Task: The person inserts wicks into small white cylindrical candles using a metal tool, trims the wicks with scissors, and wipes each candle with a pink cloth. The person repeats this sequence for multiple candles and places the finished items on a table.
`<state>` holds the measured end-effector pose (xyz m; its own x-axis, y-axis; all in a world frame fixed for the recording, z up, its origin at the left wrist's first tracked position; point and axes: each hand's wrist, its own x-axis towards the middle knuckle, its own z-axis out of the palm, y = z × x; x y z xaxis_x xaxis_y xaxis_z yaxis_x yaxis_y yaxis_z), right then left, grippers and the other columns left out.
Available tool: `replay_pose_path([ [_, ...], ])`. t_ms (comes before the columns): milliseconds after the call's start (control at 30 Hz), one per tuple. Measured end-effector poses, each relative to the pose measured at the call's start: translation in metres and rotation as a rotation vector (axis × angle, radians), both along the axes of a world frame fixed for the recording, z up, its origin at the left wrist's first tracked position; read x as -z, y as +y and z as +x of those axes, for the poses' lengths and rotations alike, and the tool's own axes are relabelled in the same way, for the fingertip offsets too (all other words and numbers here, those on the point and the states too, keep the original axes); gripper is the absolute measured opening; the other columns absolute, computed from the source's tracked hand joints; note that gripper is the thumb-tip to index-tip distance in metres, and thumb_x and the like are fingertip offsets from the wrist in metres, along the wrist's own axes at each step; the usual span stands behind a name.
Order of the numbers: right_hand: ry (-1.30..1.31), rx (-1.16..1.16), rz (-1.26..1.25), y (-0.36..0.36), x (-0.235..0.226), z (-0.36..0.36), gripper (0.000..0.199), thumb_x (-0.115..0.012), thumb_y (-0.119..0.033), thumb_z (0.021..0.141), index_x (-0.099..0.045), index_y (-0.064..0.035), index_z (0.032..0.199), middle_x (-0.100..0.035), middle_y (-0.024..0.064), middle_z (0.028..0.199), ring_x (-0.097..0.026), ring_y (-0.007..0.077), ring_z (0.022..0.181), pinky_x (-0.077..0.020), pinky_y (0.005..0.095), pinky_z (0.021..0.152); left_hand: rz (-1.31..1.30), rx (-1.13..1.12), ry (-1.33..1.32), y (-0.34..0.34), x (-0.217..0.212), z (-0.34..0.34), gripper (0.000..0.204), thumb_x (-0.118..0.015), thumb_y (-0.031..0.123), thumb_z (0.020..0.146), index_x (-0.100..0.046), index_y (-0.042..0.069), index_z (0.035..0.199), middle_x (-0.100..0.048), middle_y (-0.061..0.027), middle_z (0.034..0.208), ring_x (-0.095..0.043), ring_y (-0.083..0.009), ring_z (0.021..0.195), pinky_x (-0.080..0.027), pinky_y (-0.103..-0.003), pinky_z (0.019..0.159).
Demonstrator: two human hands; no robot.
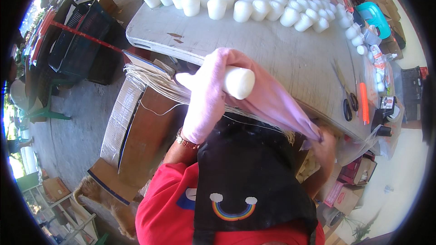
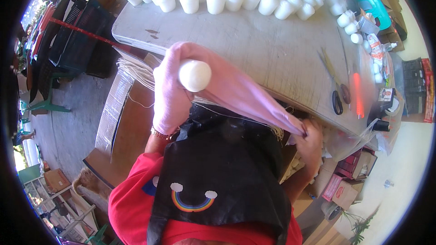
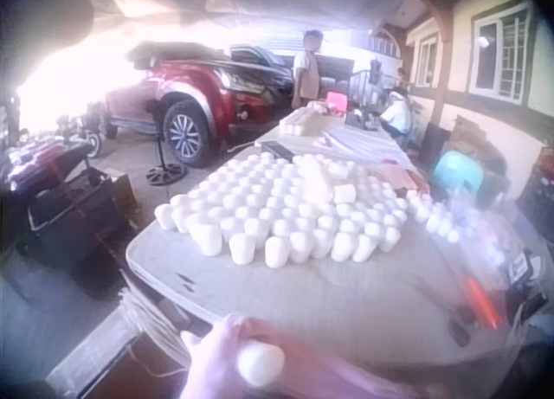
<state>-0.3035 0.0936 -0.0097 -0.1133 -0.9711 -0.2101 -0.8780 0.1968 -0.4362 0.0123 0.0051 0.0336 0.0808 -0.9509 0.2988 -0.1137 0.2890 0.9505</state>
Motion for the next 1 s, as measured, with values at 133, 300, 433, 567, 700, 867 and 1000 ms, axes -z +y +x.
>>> replay_pose_path([
  [133,-1.036,0.212,-0.541,0.009,0.005,0.006,0.051,-0.064,-0.027,0.090,-0.047,0.0039,0.127,-0.060,0.0126,0.114,-0.059,0.0212,0.107,-0.0446,0.0370,0.096,0.471,0.149,0.249,0.002,0.007,-0.004,0.033,-0.054,0.013,0.092,-0.054,0.004,0.124,-0.062,-0.0088,0.104,-0.058,-0.0189,0.087,-0.045,-0.030,0.075],
  [300,-1.119,-0.056,-0.792,-0.021,-0.024,0.076,0.078,-0.066,-0.045,0.089,-0.034,0.0050,0.140,-0.052,0.0189,0.125,-0.055,0.0249,0.111,-0.0423,0.0425,0.099,0.599,0.463,0.641,0.012,0.002,-0.033,0.038,-0.046,0.042,0.100,-0.053,0.013,0.124,-0.057,-0.0024,0.083,-0.047,-0.0044,0.060,-0.033,-0.017,0.048],
  [433,-0.608,-0.228,-1.044,-0.066,-0.023,0.131,0.069,-0.070,-0.041,0.088,-0.035,0.0014,0.130,-0.054,0.0230,0.119,-0.058,0.0269,0.098,-0.0464,0.0402,0.089,0.548,0.456,0.684,0.016,0.002,-0.055,0.037,-0.044,0.044,0.101,-0.053,0.015,0.123,-0.057,-0.0028,0.087,-0.047,-0.0027,0.059,-0.033,-0.016,0.045],
  [567,-0.419,-0.443,-1.313,-0.088,-0.004,0.147,0.048,-0.066,-0.028,0.093,-0.033,-0.0022,0.116,-0.060,0.0266,0.106,-0.061,0.0275,0.086,-0.0491,0.0372,0.081,0.197,0.400,0.164,0.020,0.008,-0.050,0.035,-0.045,0.037,0.101,-0.051,0.011,0.124,-0.055,-0.0049,0.095,-0.051,-0.0063,0.072,-0.037,-0.019,0.049],
  [700,-0.616,-0.303,-1.202,-0.086,0.000,0.143,0.037,-0.056,-0.026,0.098,-0.034,-0.0004,0.114,-0.061,0.0257,0.105,-0.062,0.0251,0.086,-0.0499,0.0340,0.076,0.107,0.325,0.046,0.021,0.013,-0.045,0.034,-0.045,0.031,0.101,-0.050,0.008,0.125,-0.054,-0.0070,0.103,-0.054,-0.0099,0.084,-0.041,-0.022,0.053],
  [867,-0.972,-0.049,-0.854,-0.092,-0.019,0.121,0.030,-0.047,-0.021,0.101,-0.048,0.0041,0.116,-0.058,0.0219,0.119,-0.061,0.0227,0.098,-0.0487,0.0341,0.086,0.289,0.524,0.330,0.006,0.008,-0.047,0.031,-0.055,0.023,0.098,-0.049,0.012,0.126,-0.054,-0.0037,0.094,-0.046,-0.0081,0.063,-0.033,-0.019,0.048],
  [1000,-0.774,-0.119,-0.950,-0.074,-0.026,0.117,0.044,-0.049,-0.029,0.099,-0.055,0.0045,0.127,-0.041,0.0246,0.141,-0.047,0.0314,0.126,-0.0388,0.0429,0.104,0.695,0.684,0.792,0.001,0.001,-0.046,0.044,-0.045,0.047,0.101,-0.053,0.012,0.125,-0.054,-0.0009,0.080,-0.041,-0.0058,0.057,-0.030,-0.018,0.047],
])
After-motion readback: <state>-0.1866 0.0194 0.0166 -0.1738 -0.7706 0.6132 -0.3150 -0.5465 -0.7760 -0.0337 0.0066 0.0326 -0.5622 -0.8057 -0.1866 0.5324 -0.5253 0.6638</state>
